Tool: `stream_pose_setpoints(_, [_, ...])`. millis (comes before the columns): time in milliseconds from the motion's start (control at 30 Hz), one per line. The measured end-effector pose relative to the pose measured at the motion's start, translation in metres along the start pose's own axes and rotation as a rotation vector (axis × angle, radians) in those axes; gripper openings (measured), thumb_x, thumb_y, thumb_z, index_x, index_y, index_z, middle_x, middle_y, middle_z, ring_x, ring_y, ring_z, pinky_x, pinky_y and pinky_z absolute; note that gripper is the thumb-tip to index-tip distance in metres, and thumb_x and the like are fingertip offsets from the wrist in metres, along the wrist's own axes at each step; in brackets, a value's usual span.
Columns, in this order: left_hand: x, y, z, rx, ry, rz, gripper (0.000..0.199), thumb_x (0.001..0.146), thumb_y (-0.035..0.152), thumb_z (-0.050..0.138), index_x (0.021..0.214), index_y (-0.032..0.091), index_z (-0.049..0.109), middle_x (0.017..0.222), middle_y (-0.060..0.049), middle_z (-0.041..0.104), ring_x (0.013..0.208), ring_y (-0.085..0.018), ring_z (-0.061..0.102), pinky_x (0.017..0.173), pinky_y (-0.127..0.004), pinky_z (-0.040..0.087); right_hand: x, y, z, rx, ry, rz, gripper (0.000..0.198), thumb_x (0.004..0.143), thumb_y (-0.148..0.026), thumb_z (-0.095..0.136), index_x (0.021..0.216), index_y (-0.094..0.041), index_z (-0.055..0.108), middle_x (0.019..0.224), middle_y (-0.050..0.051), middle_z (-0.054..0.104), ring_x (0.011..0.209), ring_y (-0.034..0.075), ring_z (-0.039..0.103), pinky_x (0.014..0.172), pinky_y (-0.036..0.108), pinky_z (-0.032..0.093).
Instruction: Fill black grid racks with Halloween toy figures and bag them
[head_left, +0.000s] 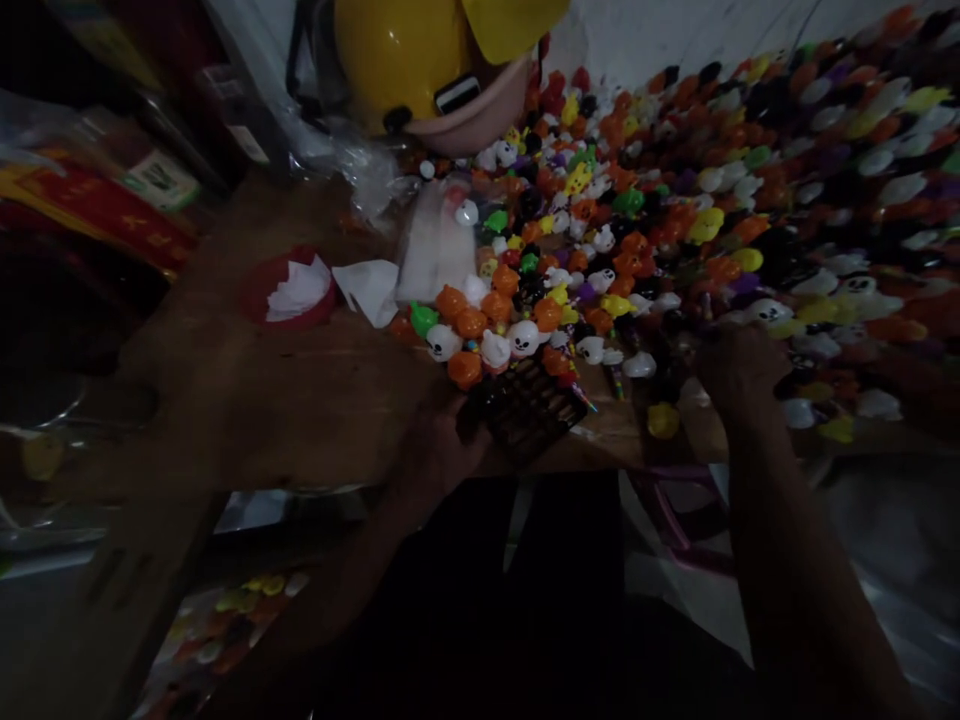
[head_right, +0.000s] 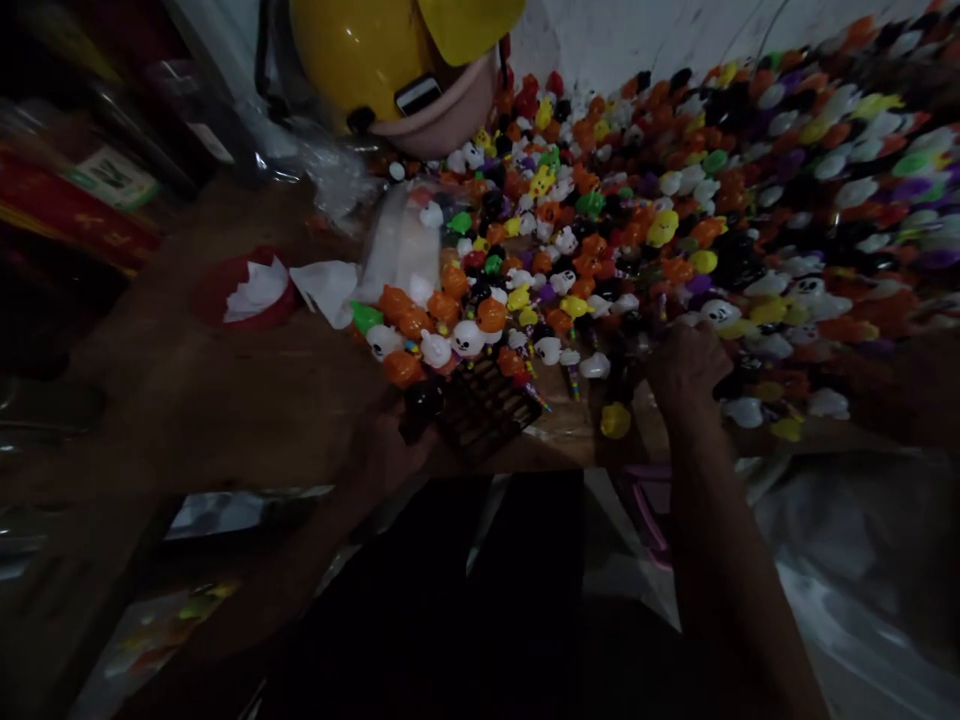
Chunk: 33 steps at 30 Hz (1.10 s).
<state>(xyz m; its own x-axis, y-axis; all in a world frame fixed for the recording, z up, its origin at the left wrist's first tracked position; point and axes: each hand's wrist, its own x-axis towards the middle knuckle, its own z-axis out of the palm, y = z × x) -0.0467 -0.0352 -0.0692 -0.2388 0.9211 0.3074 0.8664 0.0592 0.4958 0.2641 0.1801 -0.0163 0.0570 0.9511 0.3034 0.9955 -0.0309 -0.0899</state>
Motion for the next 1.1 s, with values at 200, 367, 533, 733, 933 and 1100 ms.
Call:
stream_pose_setpoints(200, [-0.005, -0.002, 0.021, 0.001, 0.038, 0.012, 0.023, 0.094, 0.038, 0.071, 0.107, 0.020, 0.078, 0.102, -0.011, 0.081, 0.100, -0.028, 0.076, 0.093, -0.038, 0.061, -0.025, -0.050, -0.049, -0.009, -0.056, 0.060, 0.040, 0.101, -0.035, 0.059, 0.134, -0.014, 0.069, 0.108, 0.026, 0.076, 0.095, 0.030, 0.071, 0.071, 0.038, 0.034])
stream_pose_setpoints(367, [-0.003, -0.021, 0.026, 0.001, 0.055, 0.067, 0.024, 0.100, 0.035, 0.063, 0.098, 0.017, 0.079, 0.105, -0.014, 0.080, 0.096, -0.028, 0.077, 0.090, -0.040, 0.060, -0.105, -0.048, -0.037, 0.206, -0.084, -0.123, 0.035, 0.099, -0.041, 0.058, 0.116, -0.018, 0.077, 0.094, 0.016, 0.078, 0.078, 0.026, 0.069, 0.066, 0.033, 0.041])
stream_pose_setpoints(533, [-0.003, -0.038, 0.021, -0.054, 0.028, 0.058, 0.032, 0.100, 0.044, 0.059, 0.098, 0.019, 0.079, 0.096, -0.010, 0.081, 0.095, -0.027, 0.076, 0.093, -0.041, 0.060, -0.164, -0.067, -0.010, 0.379, -0.128, -0.179, 0.036, 0.101, -0.040, 0.051, 0.116, -0.020, 0.077, 0.093, 0.012, 0.079, 0.077, 0.025, 0.070, 0.066, 0.032, 0.046])
stream_pose_setpoints(733, [-0.016, -0.040, 0.005, 0.003, 0.029, 0.046, 0.030, 0.096, 0.038, 0.057, 0.090, 0.020, 0.079, 0.087, -0.010, 0.081, 0.083, -0.027, 0.076, 0.080, -0.037, 0.060, -0.083, -0.108, -0.016, 0.307, -0.069, -0.103, 0.037, 0.104, -0.037, 0.046, 0.107, -0.015, 0.075, 0.101, 0.018, 0.076, 0.089, 0.028, 0.069, 0.075, 0.034, 0.046])
stream_pose_setpoints(933, [-0.028, -0.040, -0.001, -0.025, 0.008, 0.065, 0.022, 0.095, 0.032, 0.061, 0.097, 0.022, 0.081, 0.097, -0.010, 0.082, 0.094, -0.030, 0.077, 0.093, -0.045, 0.060, -0.100, -0.083, -0.021, 0.287, -0.136, -0.234, 0.035, 0.103, -0.029, 0.043, 0.101, -0.018, 0.076, 0.105, 0.016, 0.072, 0.088, 0.026, 0.066, 0.072, 0.034, 0.046])
stream_pose_setpoints(1100, [-0.023, -0.040, 0.001, -0.083, 0.020, 0.070, 0.018, 0.094, 0.031, 0.069, 0.107, 0.024, 0.080, 0.107, -0.008, 0.082, 0.104, -0.028, 0.077, 0.105, -0.046, 0.058, -0.148, -0.079, 0.001, 0.359, -0.163, -0.362, 0.035, 0.103, -0.030, 0.046, 0.122, -0.019, 0.074, 0.117, 0.015, 0.070, 0.100, 0.026, 0.066, 0.080, 0.036, 0.053])
